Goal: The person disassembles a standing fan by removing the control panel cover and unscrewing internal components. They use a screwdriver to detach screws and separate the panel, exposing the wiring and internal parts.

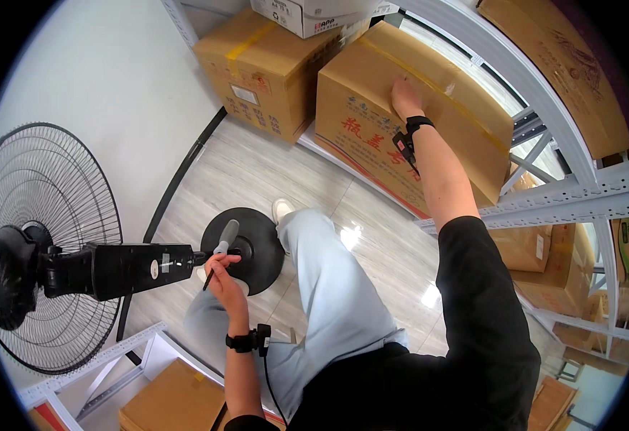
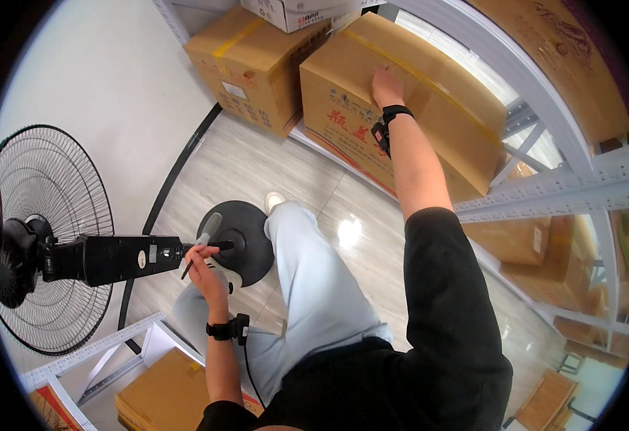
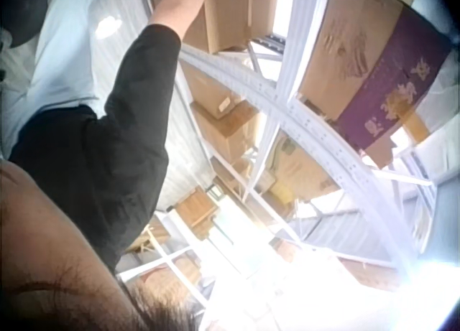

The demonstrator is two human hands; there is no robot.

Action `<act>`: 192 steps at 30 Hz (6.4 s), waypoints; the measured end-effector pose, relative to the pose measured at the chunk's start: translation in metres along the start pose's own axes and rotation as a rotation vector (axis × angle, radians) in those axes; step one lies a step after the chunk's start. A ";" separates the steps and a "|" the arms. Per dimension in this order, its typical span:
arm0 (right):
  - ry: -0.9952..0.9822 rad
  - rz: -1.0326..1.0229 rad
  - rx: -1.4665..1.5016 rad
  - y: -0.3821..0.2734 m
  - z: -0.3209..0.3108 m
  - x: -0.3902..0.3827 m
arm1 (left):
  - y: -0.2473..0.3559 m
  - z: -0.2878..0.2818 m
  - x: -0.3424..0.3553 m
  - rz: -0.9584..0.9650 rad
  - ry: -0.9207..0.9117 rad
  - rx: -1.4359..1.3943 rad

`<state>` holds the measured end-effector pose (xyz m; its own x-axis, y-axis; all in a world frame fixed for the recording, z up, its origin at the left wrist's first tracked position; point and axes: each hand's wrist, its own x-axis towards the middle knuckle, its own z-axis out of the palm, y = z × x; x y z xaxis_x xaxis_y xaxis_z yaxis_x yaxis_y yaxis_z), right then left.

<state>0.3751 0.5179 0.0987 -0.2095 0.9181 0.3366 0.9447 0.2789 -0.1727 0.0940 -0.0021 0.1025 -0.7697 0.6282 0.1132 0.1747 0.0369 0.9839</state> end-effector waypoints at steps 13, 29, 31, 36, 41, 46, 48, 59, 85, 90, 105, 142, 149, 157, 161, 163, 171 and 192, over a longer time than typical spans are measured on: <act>0.124 0.107 -0.013 0.006 0.007 0.004 | -0.038 0.006 0.014 -0.045 -0.008 -0.007; -0.014 0.174 0.064 -0.004 -0.017 -0.005 | -0.042 0.004 0.010 -0.083 0.004 0.006; -0.050 0.186 0.079 -0.004 -0.024 -0.005 | -0.043 0.002 0.009 -0.085 -0.003 -0.004; 0.029 0.262 0.140 -0.008 -0.033 -0.020 | -0.046 -0.004 0.006 -0.090 0.011 -0.006; 0.328 0.213 0.237 -0.033 -0.060 -0.053 | -0.043 -0.008 0.004 -0.095 0.041 0.011; -0.261 0.114 0.856 -0.120 -0.078 -0.116 | -0.050 -0.012 0.015 -0.239 0.094 -0.215; -0.413 -0.192 0.932 -0.182 -0.095 -0.159 | -0.050 -0.024 0.017 -0.306 0.103 -0.326; -1.355 -0.535 0.990 -0.323 -0.057 -0.363 | -0.077 -0.099 0.016 -0.623 -0.108 -0.801; -1.466 -0.070 1.036 -0.342 -0.042 -0.413 | -0.080 -0.138 0.062 -0.266 0.124 -0.369; -1.472 -0.050 1.051 -0.343 -0.046 -0.410 | -0.080 -0.137 0.060 -0.244 0.145 -0.388; -1.233 -0.177 1.044 -0.340 -0.040 -0.418 | -0.069 -0.138 0.055 -0.406 0.143 -0.315; -1.588 0.149 1.313 -0.338 -0.036 -0.418 | -0.069 -0.132 0.048 -0.345 0.043 -0.438; -1.598 0.171 1.236 -0.342 -0.044 -0.415 | -0.066 -0.133 0.048 -0.381 0.052 -0.417; -1.353 -0.213 1.014 -0.337 -0.042 -0.395 | -0.070 -0.130 0.048 -0.357 0.070 -0.476; -1.428 -0.148 1.082 -0.335 -0.036 -0.394 | -0.069 -0.130 0.049 -0.357 0.074 -0.467; -1.355 -0.196 1.061 -0.334 -0.034 -0.399 | -0.072 -0.129 0.048 -0.339 0.079 -0.472; -1.239 -0.275 0.979 -0.333 -0.034 -0.400 | -0.068 -0.129 0.048 -0.374 0.076 -0.428; -1.227 -0.107 1.092 -0.339 -0.025 -0.426 | -0.078 -0.130 0.051 -0.294 0.101 -0.427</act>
<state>0.1508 0.0249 0.0367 -0.8227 0.3953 -0.4084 0.4113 -0.0819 -0.9078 -0.0386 -0.0736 0.0496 -0.8074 0.5606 -0.1837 -0.3067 -0.1330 0.9425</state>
